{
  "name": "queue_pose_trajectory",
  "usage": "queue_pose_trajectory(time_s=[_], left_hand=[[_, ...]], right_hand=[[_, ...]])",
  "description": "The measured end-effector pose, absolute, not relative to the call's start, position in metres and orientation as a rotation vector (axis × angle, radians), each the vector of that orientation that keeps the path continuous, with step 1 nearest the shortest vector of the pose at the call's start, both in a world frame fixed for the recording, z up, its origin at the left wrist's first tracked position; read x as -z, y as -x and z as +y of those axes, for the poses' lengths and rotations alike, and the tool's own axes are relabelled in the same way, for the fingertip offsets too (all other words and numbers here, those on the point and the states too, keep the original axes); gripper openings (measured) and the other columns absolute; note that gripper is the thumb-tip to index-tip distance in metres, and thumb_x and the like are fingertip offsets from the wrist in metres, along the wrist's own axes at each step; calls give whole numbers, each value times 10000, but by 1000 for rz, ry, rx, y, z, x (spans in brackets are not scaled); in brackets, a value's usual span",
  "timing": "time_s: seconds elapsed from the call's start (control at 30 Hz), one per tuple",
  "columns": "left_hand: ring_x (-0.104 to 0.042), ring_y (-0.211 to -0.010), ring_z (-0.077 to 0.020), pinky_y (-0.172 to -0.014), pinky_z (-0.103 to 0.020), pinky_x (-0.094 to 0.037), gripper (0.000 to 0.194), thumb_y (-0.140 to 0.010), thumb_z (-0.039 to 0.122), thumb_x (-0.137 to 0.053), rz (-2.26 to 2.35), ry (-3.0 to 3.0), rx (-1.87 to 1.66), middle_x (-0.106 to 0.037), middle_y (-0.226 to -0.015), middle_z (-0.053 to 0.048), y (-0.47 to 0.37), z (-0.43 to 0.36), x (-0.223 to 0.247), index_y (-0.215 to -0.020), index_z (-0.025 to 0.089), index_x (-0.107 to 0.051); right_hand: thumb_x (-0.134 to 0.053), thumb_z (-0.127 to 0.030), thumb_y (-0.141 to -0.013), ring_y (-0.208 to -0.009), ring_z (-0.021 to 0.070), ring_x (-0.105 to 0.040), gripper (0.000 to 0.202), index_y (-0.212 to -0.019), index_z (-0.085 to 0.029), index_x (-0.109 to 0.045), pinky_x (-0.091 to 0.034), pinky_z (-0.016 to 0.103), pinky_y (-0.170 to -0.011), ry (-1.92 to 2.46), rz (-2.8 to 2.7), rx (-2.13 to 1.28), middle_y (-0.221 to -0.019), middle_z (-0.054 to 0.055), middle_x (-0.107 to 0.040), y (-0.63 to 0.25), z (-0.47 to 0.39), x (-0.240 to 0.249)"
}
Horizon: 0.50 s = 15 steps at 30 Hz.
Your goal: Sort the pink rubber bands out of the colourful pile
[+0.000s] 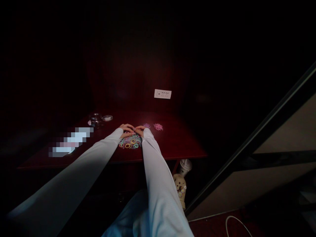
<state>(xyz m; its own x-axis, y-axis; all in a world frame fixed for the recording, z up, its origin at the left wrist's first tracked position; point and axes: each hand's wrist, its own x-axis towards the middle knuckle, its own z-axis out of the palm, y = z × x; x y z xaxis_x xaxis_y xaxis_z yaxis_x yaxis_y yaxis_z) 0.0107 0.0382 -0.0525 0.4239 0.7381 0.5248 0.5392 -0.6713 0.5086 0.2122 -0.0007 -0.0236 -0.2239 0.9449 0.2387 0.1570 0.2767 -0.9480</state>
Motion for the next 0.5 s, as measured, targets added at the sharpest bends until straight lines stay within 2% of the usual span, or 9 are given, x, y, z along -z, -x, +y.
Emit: queue_pose_trajectory(time_s=[0.2, 0.5], left_hand=[[-664, -1042, -232, -1005, -427, -461, 199, -796, 502, -804, 1126, -2401, -1077, -772, -1140, -13, -11, 39, 53, -817, 306, -835], [-680, -1046, -244, -1010, -441, -472, 212, -791, 505, -804, 1104, -2369, -1102, -771, -1133, -22, -10, 37, 51, -819, 296, -831]], right_hand=[[-832, -579, -635, -555, 119, -477, 422, -743, -205, -668, -358, 260, -558, 1099, -1480, -1136, -560, -49, -526, -212, -4, 22], [-812, -606, -635, -576, 133, -485, 429, -692, -217, -640, -349, 274, -572, 1094, -1481, -1087, -573, -36, -534, -213, -6, 20]])
